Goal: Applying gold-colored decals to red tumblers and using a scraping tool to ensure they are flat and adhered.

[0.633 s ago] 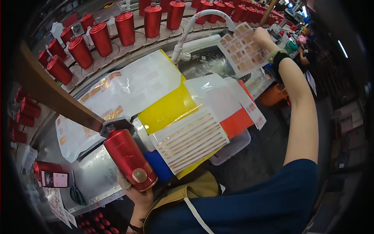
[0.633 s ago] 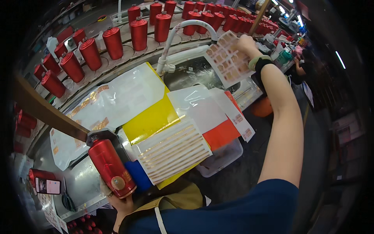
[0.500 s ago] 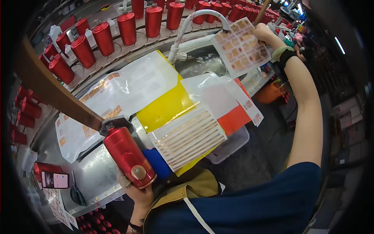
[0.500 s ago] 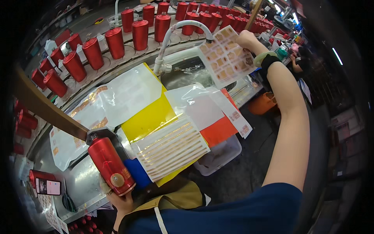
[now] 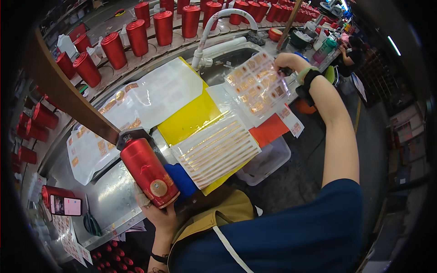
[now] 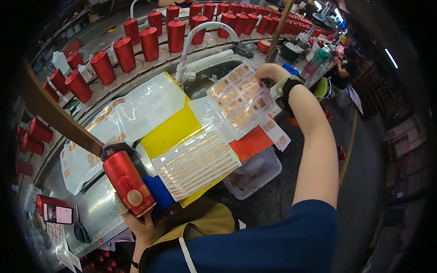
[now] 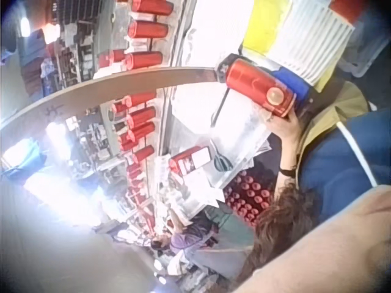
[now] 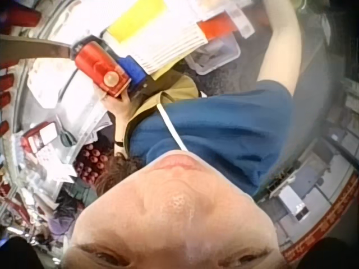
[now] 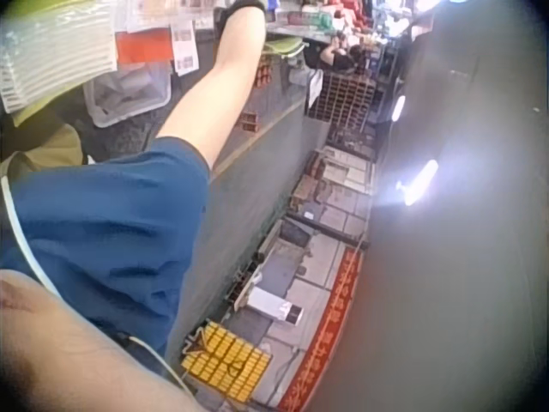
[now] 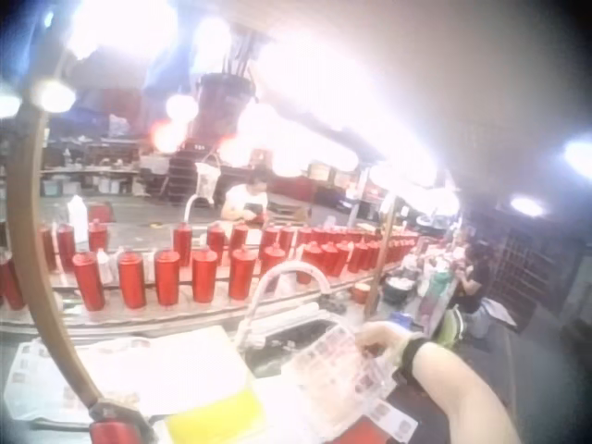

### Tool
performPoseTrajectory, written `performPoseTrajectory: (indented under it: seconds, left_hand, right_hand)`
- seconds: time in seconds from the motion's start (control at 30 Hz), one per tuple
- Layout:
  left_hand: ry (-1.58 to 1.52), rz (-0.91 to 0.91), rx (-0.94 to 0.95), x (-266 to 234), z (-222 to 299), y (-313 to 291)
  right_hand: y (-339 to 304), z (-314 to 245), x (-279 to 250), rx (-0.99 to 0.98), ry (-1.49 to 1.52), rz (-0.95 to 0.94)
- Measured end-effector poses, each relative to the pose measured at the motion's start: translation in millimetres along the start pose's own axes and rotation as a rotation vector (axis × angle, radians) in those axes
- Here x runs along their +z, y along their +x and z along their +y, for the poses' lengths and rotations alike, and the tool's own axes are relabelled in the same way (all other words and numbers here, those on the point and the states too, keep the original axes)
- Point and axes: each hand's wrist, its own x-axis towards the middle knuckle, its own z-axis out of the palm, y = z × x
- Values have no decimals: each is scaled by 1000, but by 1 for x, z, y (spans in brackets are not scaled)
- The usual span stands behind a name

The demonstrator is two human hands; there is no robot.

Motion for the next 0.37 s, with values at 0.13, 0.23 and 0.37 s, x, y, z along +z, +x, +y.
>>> performPoseTrajectory:
  seconds: [0.13, 0.23, 0.37]
  left_hand:
    - [-7, -27, 2, 1, -2, 1]
    - [22, -20, -5, -1, -2, -1]
    - [-7, -25, -15, -2, 0, -2]
  right_hand:
    - [47, 30, 29, -144, -217, -35]
    - [45, 17, 67, -241, -14, 55]
    - [60, 17, 89, -319, 44, 22]
